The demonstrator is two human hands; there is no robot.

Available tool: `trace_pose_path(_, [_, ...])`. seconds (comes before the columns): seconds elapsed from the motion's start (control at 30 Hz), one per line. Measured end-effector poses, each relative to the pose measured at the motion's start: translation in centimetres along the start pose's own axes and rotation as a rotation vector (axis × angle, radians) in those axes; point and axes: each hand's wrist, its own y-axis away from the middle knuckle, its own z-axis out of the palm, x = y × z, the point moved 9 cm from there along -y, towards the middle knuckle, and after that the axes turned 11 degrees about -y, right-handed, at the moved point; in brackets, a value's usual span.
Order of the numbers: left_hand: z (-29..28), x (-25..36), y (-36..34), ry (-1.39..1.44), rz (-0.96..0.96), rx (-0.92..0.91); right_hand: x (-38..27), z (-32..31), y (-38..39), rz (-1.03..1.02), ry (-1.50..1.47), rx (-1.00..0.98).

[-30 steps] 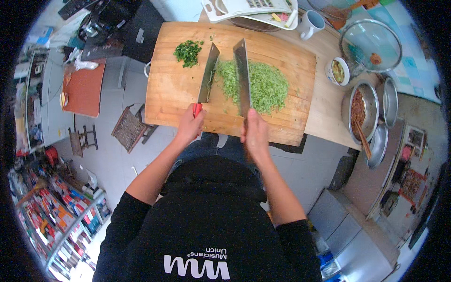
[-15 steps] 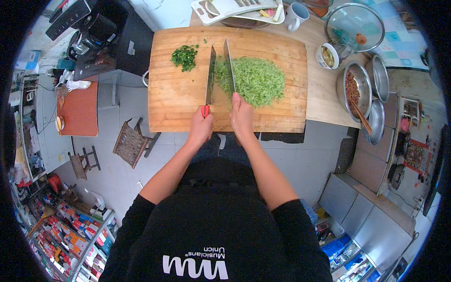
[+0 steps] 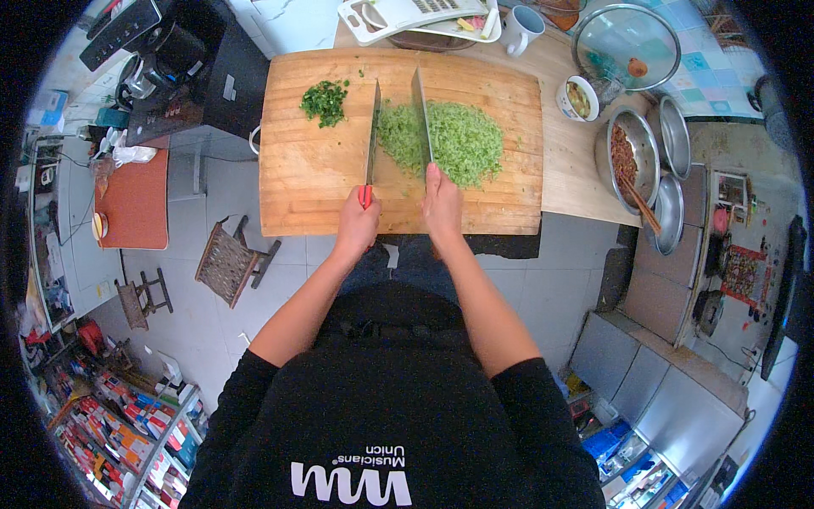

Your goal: The person uses two large knives to repeatedly chop a pile of green vegetables on a wooden cutting board. The chopped vegetables accumulate in a finer pile as the person continues chopping.

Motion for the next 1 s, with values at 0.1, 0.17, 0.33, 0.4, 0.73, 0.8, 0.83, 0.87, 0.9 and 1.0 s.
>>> trace_pose_path(0.1, [0.0, 0.1, -0.3, -0.016, 0.009, 0.011, 0.2, -0.3, 0.0, 0.071, -0.016, -0.015])
trace_pose_path(0.17, [-0.1, -0.1, -0.2, -0.019, 0.001, 0.021, 0.7, -0.9, 0.1, 0.126, -0.111, 0.022])
trace_pose_path(0.33, [0.1, -0.5, 0.0, -0.004, -0.020, 0.014, 0.0, -1.4, -0.6, 0.076, 0.032, -0.017])
trace_pose_path(0.4, [0.1, -0.5, 0.0, 0.003, -0.011, 0.031, 0.5, -2.0, -0.5, 0.128, -0.023, 0.013])
trace_pose_path(0.73, [0.3, 0.2, 0.1, 0.112, 0.082, 0.046, 0.1, -2.3, -1.5, -0.011, 0.124, -0.003])
trace_pose_path(0.8, [0.3, -0.1, 0.1, 0.112, 0.031, 0.032, 0.0, -2.4, -1.5, -0.016, 0.146, -0.014])
trace_pose_path(0.83, [0.2, 0.0, 0.2, 0.133, 0.039, 0.044, -0.1, -2.1, -1.7, -0.013, 0.156, -0.031])
trace_pose_path(0.87, [0.3, -0.3, 0.2, 0.132, 0.011, 0.028, 0.3, -2.4, -1.4, 0.029, 0.088, -0.019])
trace_pose_path(0.9, [0.3, -0.2, 0.2, 0.141, 0.014, 0.030, 0.4, -2.8, -1.3, 0.068, 0.019, -0.003])
trace_pose_path(1.0, [0.3, -0.1, 0.2, 0.117, 0.028, 0.060, -0.5, -3.2, -1.2, 0.000, 0.054, 0.040])
